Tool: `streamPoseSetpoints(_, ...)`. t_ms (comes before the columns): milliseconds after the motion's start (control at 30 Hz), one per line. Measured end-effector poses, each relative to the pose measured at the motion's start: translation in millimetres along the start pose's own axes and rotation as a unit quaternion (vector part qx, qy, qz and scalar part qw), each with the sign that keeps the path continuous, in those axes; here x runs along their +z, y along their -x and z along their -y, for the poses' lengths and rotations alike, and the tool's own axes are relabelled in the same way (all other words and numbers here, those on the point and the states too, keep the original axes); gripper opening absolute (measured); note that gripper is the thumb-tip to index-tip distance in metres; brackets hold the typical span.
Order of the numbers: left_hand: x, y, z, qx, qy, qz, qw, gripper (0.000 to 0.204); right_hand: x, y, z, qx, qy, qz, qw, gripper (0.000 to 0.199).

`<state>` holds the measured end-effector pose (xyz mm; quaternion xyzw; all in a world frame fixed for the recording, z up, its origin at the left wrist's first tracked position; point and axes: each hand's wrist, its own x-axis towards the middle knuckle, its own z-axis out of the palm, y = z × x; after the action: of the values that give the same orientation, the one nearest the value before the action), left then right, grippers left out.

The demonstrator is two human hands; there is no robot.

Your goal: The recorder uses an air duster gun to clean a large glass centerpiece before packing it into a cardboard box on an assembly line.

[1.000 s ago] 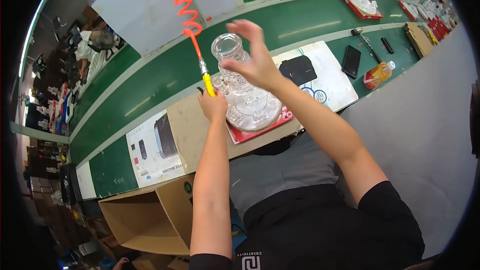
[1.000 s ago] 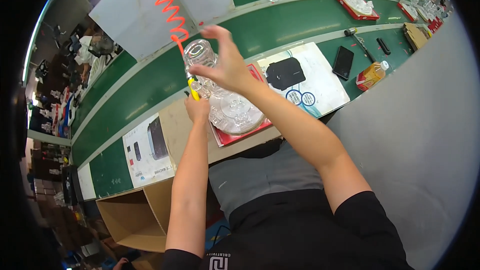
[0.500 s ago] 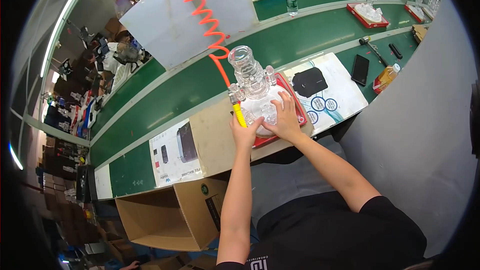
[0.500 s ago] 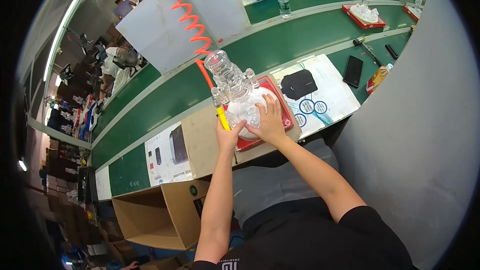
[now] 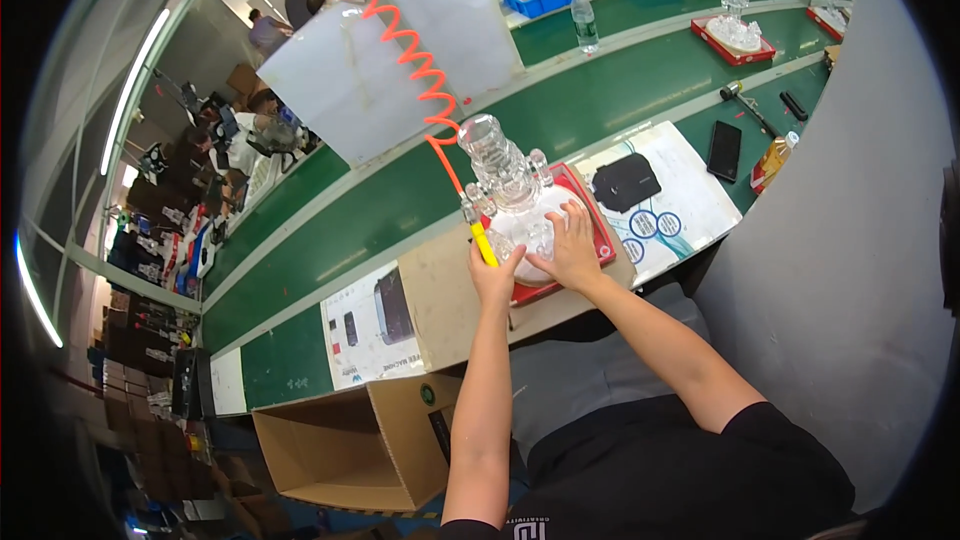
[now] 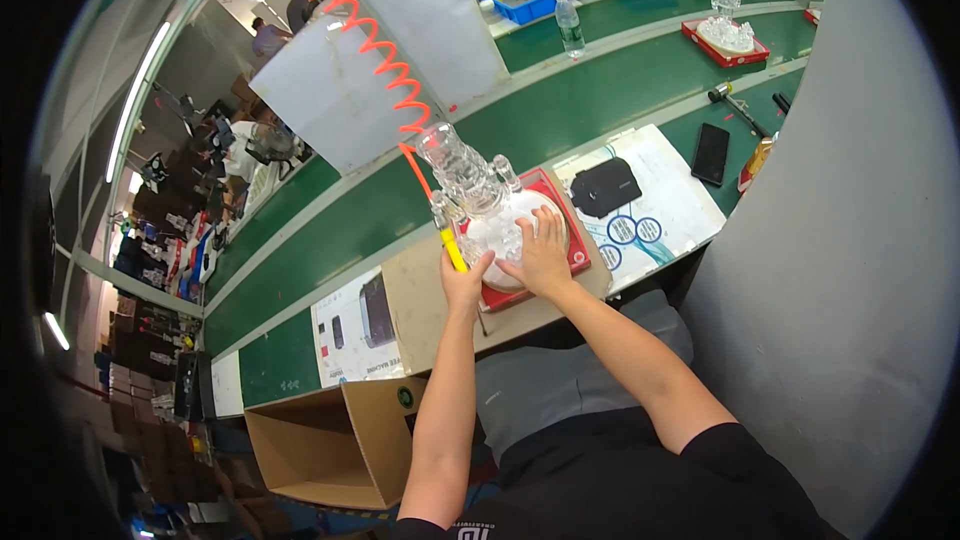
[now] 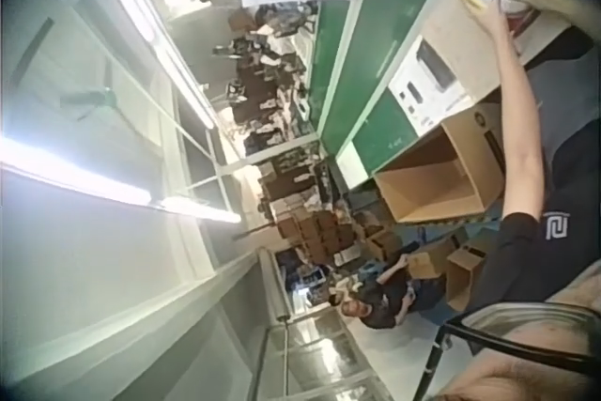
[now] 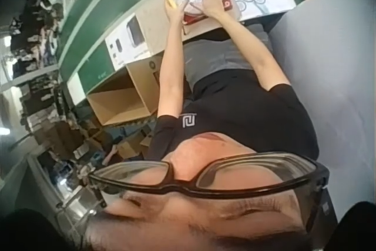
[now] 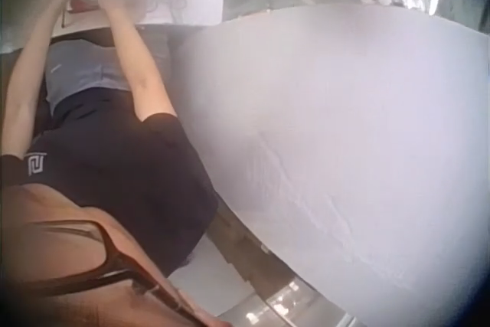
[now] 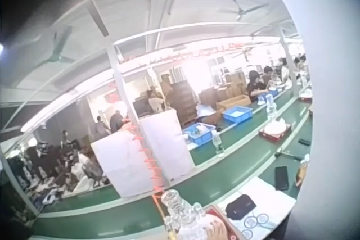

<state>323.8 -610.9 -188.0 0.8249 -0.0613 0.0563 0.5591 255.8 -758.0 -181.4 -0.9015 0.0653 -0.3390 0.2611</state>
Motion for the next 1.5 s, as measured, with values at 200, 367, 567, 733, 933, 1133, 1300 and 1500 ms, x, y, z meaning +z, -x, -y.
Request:
streamPoseSetpoints(200, -13, 37, -46, 0.025, 0.099, -0.070, 0.992, 0.062, -69, -19, 28, 0.063, -0.242, 0.226, 0.942, 0.083)
streamPoseSetpoints(367, -32, 60, -149, 0.310, 0.031, -0.004, 0.950, 0.051, -140, -85, 106, 0.066, -0.540, 0.294, 0.786, 0.089)
streamPoseSetpoints(567, -71, 24, -242, 0.469, -0.335, 0.035, 0.816, 0.067, -162, -143, 109, -0.005, -0.377, 0.141, 0.915, 0.072)
streamPoseSetpoints(733, -76, -31, -238, 0.355, -0.145, 0.076, 0.920, 0.073, -187, -206, 87, 0.073, -0.531, 0.060, 0.842, 0.044)
streamPoseSetpoints(933, -12, -83, -192, 0.231, -0.032, 0.082, 0.969, 0.063, -197, -250, 122, 0.092, -0.631, 0.018, 0.770, 0.022)
streamPoseSetpoints(1133, 7, -78, -174, 0.237, 0.038, 0.040, 0.970, 0.069, -225, -277, 131, 0.082, -0.723, -0.049, 0.684, 0.014)
streamPoseSetpoints(1300, 5, -78, -169, 0.212, 0.050, 0.024, 0.976, 0.070, -205, -264, 138, 0.102, -0.671, 0.004, 0.735, 0.017)
streamPoseSetpoints(1500, 17, -75, -170, 0.210, 0.023, 0.037, 0.977, 0.068, -200, -261, 122, 0.076, -0.673, -0.061, 0.734, 0.016)
